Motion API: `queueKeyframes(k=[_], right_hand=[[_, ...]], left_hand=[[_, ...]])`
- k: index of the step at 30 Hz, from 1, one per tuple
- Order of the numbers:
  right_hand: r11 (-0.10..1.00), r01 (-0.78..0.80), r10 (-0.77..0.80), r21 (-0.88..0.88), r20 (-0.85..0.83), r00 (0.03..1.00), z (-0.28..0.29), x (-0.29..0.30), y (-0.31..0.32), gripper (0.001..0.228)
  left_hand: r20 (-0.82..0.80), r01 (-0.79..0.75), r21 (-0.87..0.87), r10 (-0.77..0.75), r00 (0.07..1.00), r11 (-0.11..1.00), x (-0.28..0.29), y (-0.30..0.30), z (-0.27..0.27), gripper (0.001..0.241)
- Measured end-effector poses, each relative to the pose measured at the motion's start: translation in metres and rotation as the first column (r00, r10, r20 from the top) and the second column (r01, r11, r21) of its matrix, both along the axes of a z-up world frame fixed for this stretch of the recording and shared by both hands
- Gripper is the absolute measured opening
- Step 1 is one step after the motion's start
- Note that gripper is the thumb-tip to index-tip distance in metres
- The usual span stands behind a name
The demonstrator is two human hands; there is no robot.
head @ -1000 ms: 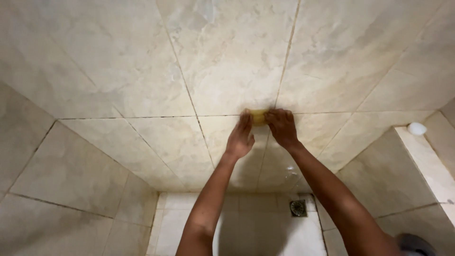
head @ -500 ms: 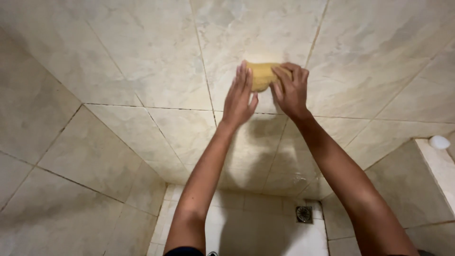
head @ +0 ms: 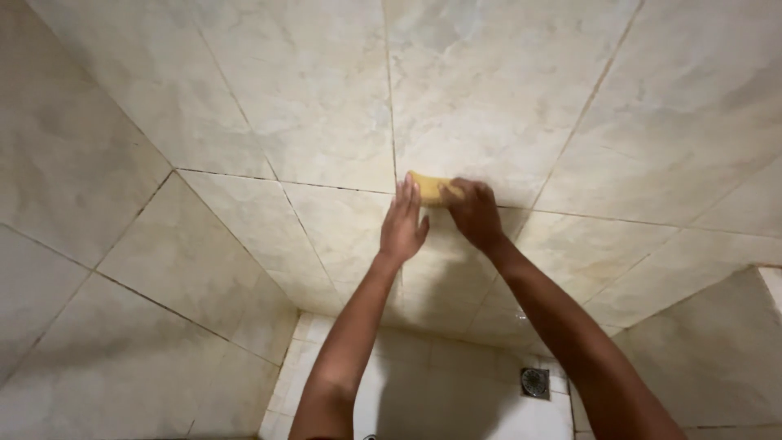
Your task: The person scrubs the grout lines and surface of beige wall tiles in a bathroom using a yellow sponge. They work along the lower sections of the wall near the floor drain and later scrub the wall area above the toilet cistern.
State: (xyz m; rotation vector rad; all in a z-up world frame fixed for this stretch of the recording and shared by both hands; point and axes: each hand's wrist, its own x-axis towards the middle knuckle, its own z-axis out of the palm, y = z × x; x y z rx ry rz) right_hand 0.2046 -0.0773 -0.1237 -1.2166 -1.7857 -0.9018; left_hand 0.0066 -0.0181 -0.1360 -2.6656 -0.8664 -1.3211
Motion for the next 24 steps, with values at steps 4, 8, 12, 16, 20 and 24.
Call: queueKeyframes(k=[4,8,12,16,20,24], right_hand=[[0.998,-0.036,0.037,0.056,-0.009,0.999,-0.014,-0.011,0.004,0.040],[0.998,-0.060,0.061,0.033,-0.031,0.998,-0.004,-0.015,0.008,0.036],[0.998,0.007,-0.006,0.061,-0.030,1.000,0.040,-0.033,0.011,0.037],[0.991,0.017,-0.012,0.133,-0.038,0.999,0.109,-0.060,0.012,0.040],[0.966,0.009,0.007,0.258,-0.063,0.998,0.172,-0.074,0.028,0.043],[0.940,0.019,0.005,0.341,-0.068,0.998,0.231,-0.097,0.033,0.047]], left_hand=[[0.040,0.093,-0.113,-0.089,0.995,0.989,-0.012,-0.002,-0.022,0.094],[0.075,0.154,-0.126,-0.145,0.987,0.980,-0.021,-0.004,-0.011,0.095],[0.136,0.150,0.010,-0.150,0.979,0.989,-0.023,0.014,0.008,0.094],[0.158,0.078,0.154,-0.102,0.982,0.985,-0.032,0.031,0.079,0.094],[0.208,0.070,0.256,-0.126,0.970,0.964,-0.047,0.035,0.165,0.092],[0.239,0.012,0.331,-0.096,0.966,0.944,-0.059,0.054,0.225,0.088]])
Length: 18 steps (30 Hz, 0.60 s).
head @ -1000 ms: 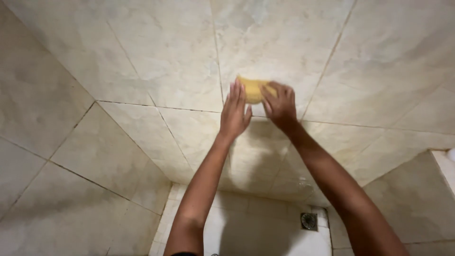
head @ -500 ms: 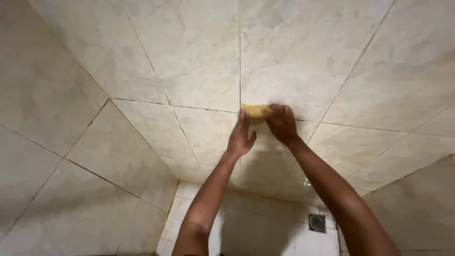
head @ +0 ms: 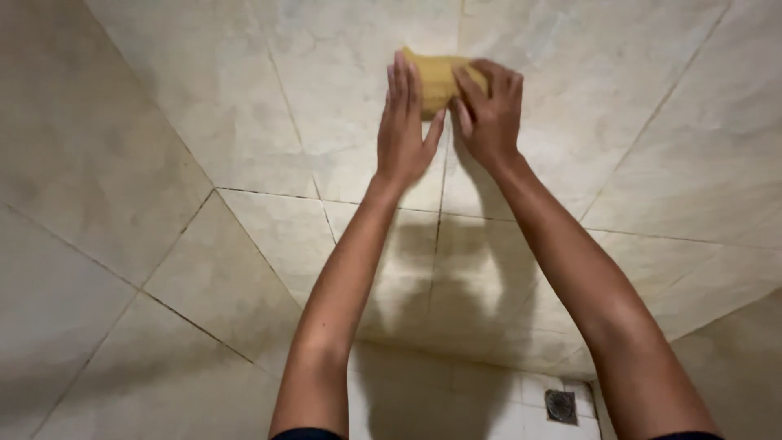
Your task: The person scrubs the grout lines and surface of beige wall tiles in a bathroom using a yellow sponge. They work along the lower sections of the wall near the floor drain and later scrub the wall area above the toilet cistern.
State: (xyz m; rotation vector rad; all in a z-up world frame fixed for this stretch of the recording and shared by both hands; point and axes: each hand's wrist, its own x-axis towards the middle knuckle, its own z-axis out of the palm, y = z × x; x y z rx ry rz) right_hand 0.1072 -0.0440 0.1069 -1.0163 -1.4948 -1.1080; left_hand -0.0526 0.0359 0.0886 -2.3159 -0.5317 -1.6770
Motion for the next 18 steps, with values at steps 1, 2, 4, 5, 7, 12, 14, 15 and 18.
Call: queueKeyframes(k=[1,2,4,5,7,12,14,15,18], right_hand=[[1.000,-0.002,0.001,0.004,0.004,1.000,0.007,-0.008,0.000,0.047],[1.000,-0.022,0.022,-0.015,-0.019,1.000,0.015,-0.015,-0.001,0.048],[0.998,-0.047,0.046,-0.030,-0.040,0.998,0.018,-0.029,0.002,0.050],[0.999,-0.020,0.019,-0.037,-0.038,0.999,0.015,-0.035,0.005,0.050],[0.999,0.004,-0.006,-0.040,-0.034,0.999,0.003,-0.043,0.014,0.051],[0.986,0.025,-0.019,-0.163,0.040,0.999,-0.042,-0.062,0.037,0.050],[0.979,0.008,0.001,-0.203,0.044,0.999,-0.064,-0.071,0.043,0.049],[0.971,-0.008,0.020,-0.240,0.050,0.999,-0.074,-0.074,0.046,0.048],[0.953,0.025,0.000,-0.303,0.081,0.997,-0.099,-0.089,0.043,0.051]], left_hand=[[0.004,-0.002,0.004,0.001,1.000,1.000,-0.007,-0.002,0.009,0.088],[0.007,0.005,0.019,-0.005,1.000,1.000,-0.014,-0.004,0.017,0.086],[0.013,0.008,0.039,-0.009,1.000,0.999,-0.028,-0.002,0.024,0.084],[-0.002,-0.009,0.041,0.009,1.000,0.999,-0.034,0.002,0.023,0.084],[-0.015,-0.028,0.047,0.029,0.999,0.999,-0.045,0.011,0.014,0.084],[-0.047,-0.041,0.005,0.041,0.998,0.999,-0.077,0.028,-0.029,0.079],[-0.051,-0.037,-0.027,0.035,0.998,0.999,-0.089,0.032,-0.054,0.079],[-0.052,-0.031,-0.056,0.028,0.998,0.998,-0.094,0.034,-0.065,0.078],[-0.080,-0.033,-0.103,0.025,0.996,0.994,-0.106,0.041,-0.103,0.080]])
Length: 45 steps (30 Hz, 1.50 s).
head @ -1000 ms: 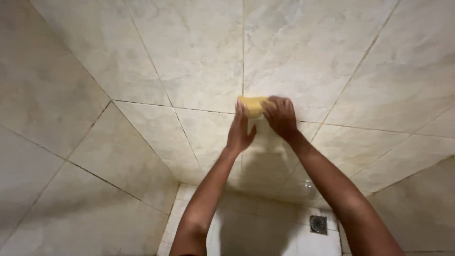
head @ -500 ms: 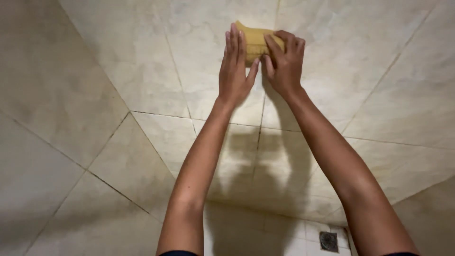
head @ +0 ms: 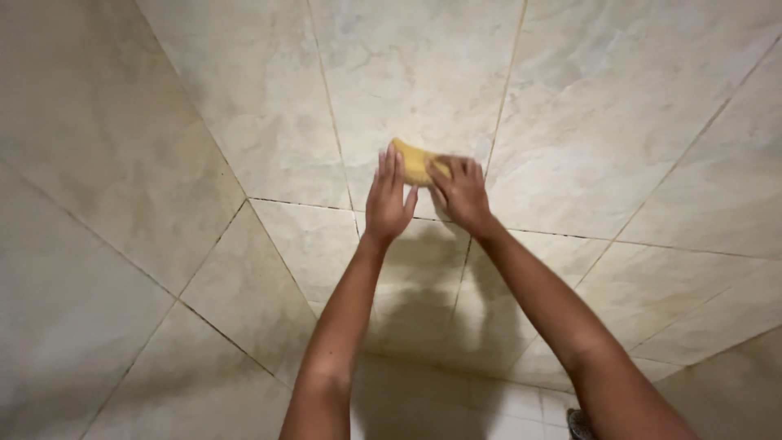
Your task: The person scrubs the grout lines and surface of beige wall tiles in a bathroom using a yellow sponge. They work along the lower sections of the wall near the floor drain and later scrub the wall area above the toilet cistern.
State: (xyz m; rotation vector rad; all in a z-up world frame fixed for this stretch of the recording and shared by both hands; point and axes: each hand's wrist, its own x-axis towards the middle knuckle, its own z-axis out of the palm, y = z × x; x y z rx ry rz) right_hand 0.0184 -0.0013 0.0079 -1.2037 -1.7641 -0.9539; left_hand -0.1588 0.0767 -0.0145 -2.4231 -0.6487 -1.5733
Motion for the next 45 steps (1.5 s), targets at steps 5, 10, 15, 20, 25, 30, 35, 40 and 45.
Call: queueKeyframes(k=[5,10,15,20,25,30,35,40,45], right_hand=[[0.998,0.002,-0.003,-0.063,-0.030,1.000,-0.045,-0.002,0.008,0.047],[0.995,0.005,-0.013,-0.103,-0.075,0.997,-0.054,0.002,0.002,0.046],[0.999,0.032,-0.032,-0.006,-0.132,0.991,-0.025,0.018,-0.015,0.044],[0.988,0.109,-0.094,0.106,-0.134,0.987,0.027,0.029,-0.034,0.049],[0.974,0.140,-0.128,0.180,-0.079,0.989,0.036,0.030,-0.043,0.050],[0.974,0.162,-0.153,0.156,-0.067,0.986,0.011,0.033,-0.034,0.048],[0.980,0.179,-0.177,0.081,-0.034,0.984,-0.030,0.037,-0.032,0.048],[0.989,0.148,-0.147,0.016,-0.024,0.989,-0.054,0.040,-0.032,0.043],[0.988,0.152,-0.153,0.033,0.030,0.988,-0.061,0.044,-0.034,0.046]], left_hand=[[0.014,0.073,-0.045,-0.073,0.997,0.996,-0.007,0.004,-0.045,0.080],[0.023,0.176,-0.045,-0.175,0.984,0.983,-0.008,-0.003,-0.057,0.081],[-0.052,0.292,-0.161,-0.304,0.951,0.943,0.007,-0.014,-0.020,0.090],[-0.053,0.293,-0.088,-0.299,0.953,0.952,0.027,-0.029,0.044,0.093],[-0.064,0.227,-0.033,-0.229,0.971,0.973,0.030,-0.030,0.050,0.090],[-0.081,0.172,0.015,-0.170,0.982,0.985,0.030,-0.023,0.028,0.084],[-0.087,0.133,0.070,-0.126,0.988,0.989,0.032,-0.022,-0.010,0.077],[-0.112,0.033,0.058,-0.027,0.993,0.998,0.039,-0.022,-0.041,0.072],[-0.032,0.157,0.049,-0.156,0.987,0.986,0.036,-0.028,-0.049,0.072]])
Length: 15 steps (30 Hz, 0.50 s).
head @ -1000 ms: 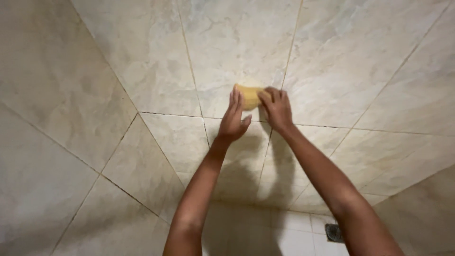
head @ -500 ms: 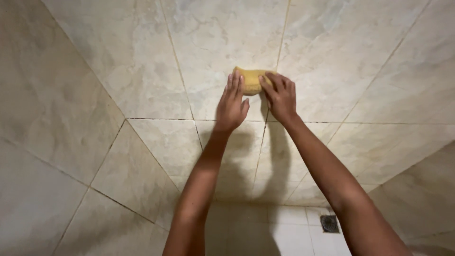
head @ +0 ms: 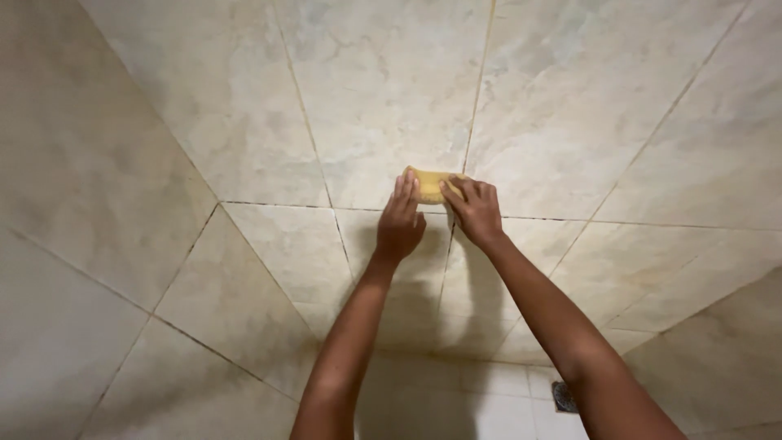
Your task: The person scrubs the grout lines and surface of beige wall tiles in a bathroom using a yellow sponge. They work along the lower sections of the wall near the floor drain and later scrub the wall area above the toilet cistern.
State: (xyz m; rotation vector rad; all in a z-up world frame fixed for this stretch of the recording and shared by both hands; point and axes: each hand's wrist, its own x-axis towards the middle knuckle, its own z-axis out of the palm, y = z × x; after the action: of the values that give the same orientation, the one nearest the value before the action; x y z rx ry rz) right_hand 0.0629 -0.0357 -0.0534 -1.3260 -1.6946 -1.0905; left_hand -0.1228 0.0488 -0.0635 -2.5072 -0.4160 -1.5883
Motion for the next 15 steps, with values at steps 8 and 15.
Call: queueKeyframes(k=[8,15], right_hand=[[0.997,-0.074,0.074,0.005,0.000,0.997,0.007,0.012,0.000,0.045],[0.990,-0.110,0.113,0.089,-0.028,0.993,0.054,0.027,-0.012,0.048]], left_hand=[[0.052,0.083,-0.019,-0.082,0.995,0.996,0.004,-0.025,0.013,0.074],[0.089,0.112,0.001,-0.112,0.990,0.994,0.020,-0.041,0.051,0.081]])
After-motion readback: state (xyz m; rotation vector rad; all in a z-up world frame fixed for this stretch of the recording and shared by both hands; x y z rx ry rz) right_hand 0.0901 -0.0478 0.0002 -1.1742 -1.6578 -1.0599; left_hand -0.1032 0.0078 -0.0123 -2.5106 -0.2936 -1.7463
